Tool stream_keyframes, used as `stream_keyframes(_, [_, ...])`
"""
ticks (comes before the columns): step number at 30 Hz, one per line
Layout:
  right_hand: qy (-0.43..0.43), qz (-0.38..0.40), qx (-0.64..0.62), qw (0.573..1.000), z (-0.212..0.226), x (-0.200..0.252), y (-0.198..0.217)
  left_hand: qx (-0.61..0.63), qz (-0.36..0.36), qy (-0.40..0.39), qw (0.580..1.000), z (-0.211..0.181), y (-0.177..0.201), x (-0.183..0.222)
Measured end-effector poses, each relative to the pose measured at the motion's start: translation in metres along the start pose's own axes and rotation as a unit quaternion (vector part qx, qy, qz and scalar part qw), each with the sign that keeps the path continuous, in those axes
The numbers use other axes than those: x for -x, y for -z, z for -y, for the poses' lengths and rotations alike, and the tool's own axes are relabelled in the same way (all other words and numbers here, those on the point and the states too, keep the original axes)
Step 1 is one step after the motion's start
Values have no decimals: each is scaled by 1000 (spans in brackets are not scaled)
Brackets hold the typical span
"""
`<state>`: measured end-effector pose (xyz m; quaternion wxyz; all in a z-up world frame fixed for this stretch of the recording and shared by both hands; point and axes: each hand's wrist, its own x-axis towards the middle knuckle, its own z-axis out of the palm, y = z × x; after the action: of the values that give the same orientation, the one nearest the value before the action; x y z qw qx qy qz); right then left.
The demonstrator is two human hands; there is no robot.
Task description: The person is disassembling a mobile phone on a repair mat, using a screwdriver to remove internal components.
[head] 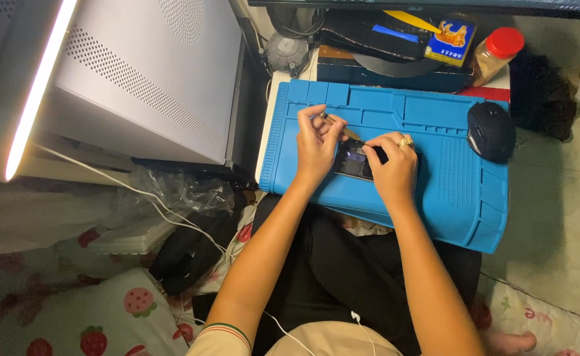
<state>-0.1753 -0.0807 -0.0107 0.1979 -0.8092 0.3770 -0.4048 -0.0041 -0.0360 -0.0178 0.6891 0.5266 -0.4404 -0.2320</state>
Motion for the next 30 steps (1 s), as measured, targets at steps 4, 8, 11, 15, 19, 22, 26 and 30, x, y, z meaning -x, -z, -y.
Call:
stream_keyframes(4, [1,2,-2,1000,-2,1,-1,-25,2,-8,1000,-2,-3,2])
stream_keyframes(8, [9,1,5,1000,0,0,0,-41,8,-16,999,-4,-4,6])
stream_keyframes(11, [27,-10,-9,1000,4,-2,1,-54,-2,-35,998,-2,-6,7])
stream_keyframes(15, [61,-38,-8,997,-6,-3,-1,-136,-47,-92,985,7,-6,8])
stream_keyframes(19, [47,-54,-17,997,1,-1,6,-22,0,-73,997,-12,-6,12])
stream_keyframes(22, [18,-45,-16,999,-1,1,5,-24,22,-70,997,-10,-6,12])
stream_keyframes(26, [8,-47,-28,998,1,-1,4,-45,48,-92,994,-10,-5,11])
stream_keyframes(30, [-3,-37,-30,999,2,-1,5,-62,72,-96,991,-6,-5,13])
